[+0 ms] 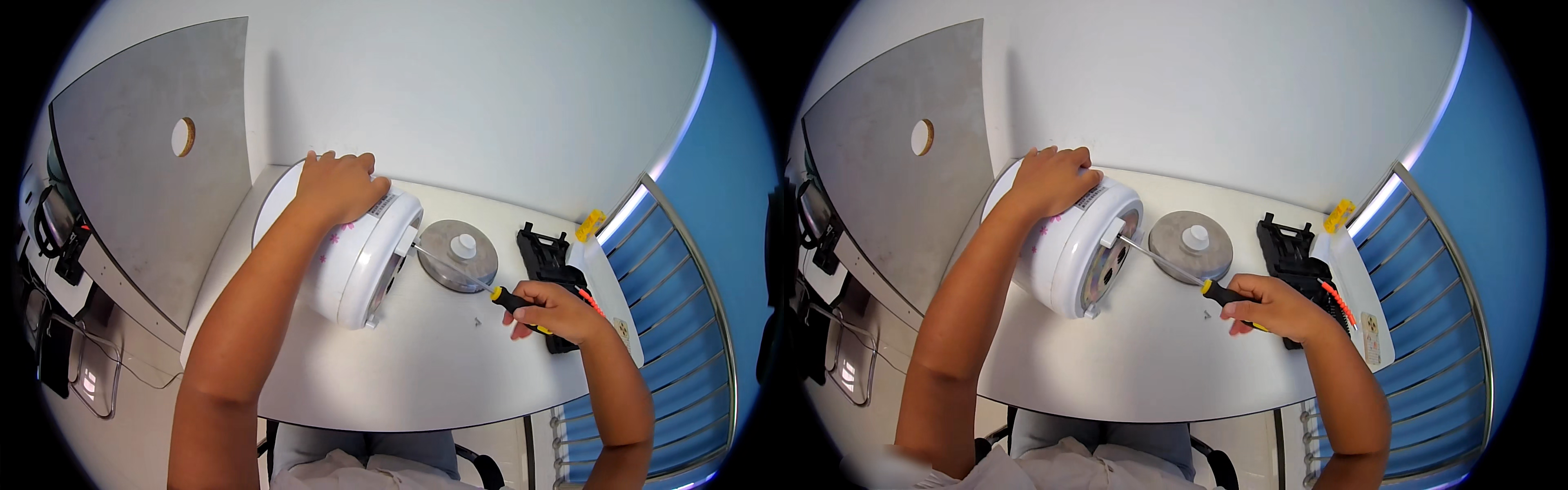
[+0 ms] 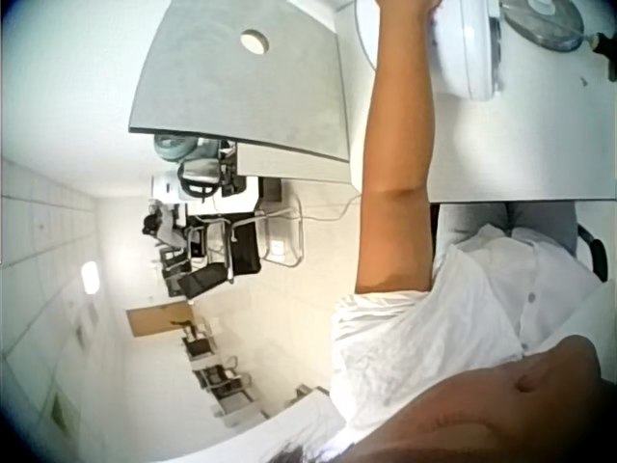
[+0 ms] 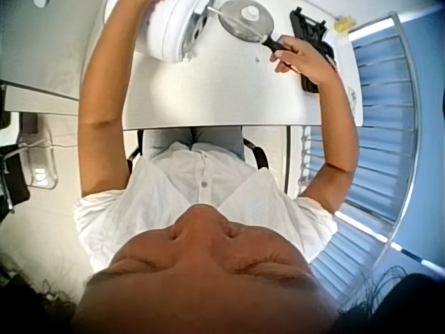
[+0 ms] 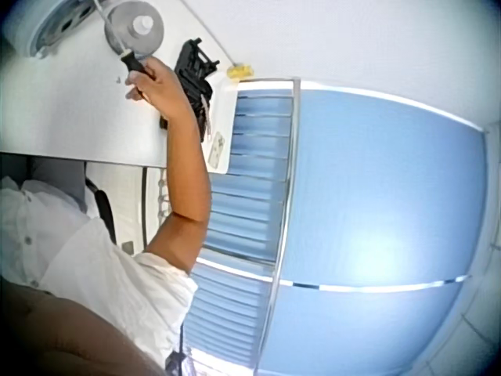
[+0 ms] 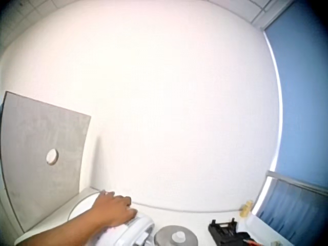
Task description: The person uses a screwdriver to tighten screws on the base of a white cylindrical appliance, likely a rice cooker. The person rotates the appliance to access different screw locations and continues tightening them throughout the clip.
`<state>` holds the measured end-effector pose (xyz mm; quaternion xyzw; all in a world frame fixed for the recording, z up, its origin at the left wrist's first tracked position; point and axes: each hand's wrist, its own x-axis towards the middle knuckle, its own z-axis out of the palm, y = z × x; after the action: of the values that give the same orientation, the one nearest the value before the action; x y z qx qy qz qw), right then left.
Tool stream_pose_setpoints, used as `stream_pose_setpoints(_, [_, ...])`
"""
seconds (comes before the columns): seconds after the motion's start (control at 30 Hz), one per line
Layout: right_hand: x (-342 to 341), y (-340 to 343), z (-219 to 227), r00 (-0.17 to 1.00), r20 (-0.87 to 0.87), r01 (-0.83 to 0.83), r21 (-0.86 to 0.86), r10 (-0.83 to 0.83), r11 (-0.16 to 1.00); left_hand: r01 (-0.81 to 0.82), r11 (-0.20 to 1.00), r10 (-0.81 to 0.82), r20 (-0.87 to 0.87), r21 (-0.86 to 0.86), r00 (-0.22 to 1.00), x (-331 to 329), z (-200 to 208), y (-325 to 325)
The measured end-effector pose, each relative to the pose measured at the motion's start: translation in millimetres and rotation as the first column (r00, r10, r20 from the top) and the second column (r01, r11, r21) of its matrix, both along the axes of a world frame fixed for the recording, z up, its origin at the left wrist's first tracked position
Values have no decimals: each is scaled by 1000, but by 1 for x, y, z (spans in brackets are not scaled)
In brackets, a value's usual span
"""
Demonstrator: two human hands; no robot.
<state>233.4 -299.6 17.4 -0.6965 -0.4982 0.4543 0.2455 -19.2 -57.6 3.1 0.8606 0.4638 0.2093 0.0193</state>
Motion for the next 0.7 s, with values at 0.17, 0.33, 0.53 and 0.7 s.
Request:
stream_pose_setpoints(0.17, [0,11,3,988,20,-148,-101,151,984,6,1000,-7,23,15,1000,-2,-3,1])
stream_pose_setpoints(0.33, [-51,-13,-3,443,888,-326,289,-125,900,-16,999,15,24,42,1000,0,-4,1])
stream_pose_setpoints(0.53, [-49,-25,-2,639,728,-241,496,-248,835,24,1000,-24,17,8,1000,-1,0,2])
stream_pose_setpoints(0.7, [-14,-15,8,991,73,101,112,-109,989,39,999,-40,26,18,999,-3,2,0])
